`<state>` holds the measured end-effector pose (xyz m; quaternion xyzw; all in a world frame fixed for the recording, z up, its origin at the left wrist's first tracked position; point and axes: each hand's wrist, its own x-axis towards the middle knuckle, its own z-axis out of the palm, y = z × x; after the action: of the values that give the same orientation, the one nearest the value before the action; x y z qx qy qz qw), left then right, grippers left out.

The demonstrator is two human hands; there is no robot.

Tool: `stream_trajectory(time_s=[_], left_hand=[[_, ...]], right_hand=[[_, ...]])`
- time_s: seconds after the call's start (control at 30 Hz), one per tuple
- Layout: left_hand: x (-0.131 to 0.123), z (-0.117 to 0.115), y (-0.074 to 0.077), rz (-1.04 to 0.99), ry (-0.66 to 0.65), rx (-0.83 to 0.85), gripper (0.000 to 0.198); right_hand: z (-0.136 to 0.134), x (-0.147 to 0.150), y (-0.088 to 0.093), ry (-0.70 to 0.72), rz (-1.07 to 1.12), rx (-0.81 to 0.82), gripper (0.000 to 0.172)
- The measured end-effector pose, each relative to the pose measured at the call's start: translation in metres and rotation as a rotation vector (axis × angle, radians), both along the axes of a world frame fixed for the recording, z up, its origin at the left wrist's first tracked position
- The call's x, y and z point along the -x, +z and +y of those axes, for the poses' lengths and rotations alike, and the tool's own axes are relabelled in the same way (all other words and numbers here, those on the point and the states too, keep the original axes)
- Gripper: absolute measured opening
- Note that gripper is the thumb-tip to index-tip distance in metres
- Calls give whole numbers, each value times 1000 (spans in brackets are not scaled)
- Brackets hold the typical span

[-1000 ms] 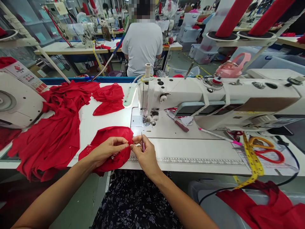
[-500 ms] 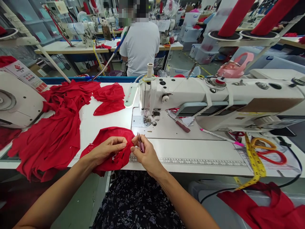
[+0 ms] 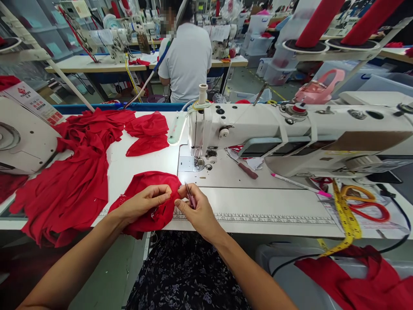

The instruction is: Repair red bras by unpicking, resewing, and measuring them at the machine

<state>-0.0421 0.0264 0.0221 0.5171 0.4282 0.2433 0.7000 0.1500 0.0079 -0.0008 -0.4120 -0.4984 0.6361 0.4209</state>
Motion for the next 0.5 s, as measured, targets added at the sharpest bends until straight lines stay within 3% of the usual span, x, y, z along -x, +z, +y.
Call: stream_trajectory(time_s=[0.27, 0.5], left_hand=[[-5, 3, 9, 81, -24, -23, 42], [0, 4, -7, -201, -7, 111, 38]], right_hand=[[1, 2, 0, -44, 33, 28, 32], [5, 1, -5, 37, 134, 41, 30]])
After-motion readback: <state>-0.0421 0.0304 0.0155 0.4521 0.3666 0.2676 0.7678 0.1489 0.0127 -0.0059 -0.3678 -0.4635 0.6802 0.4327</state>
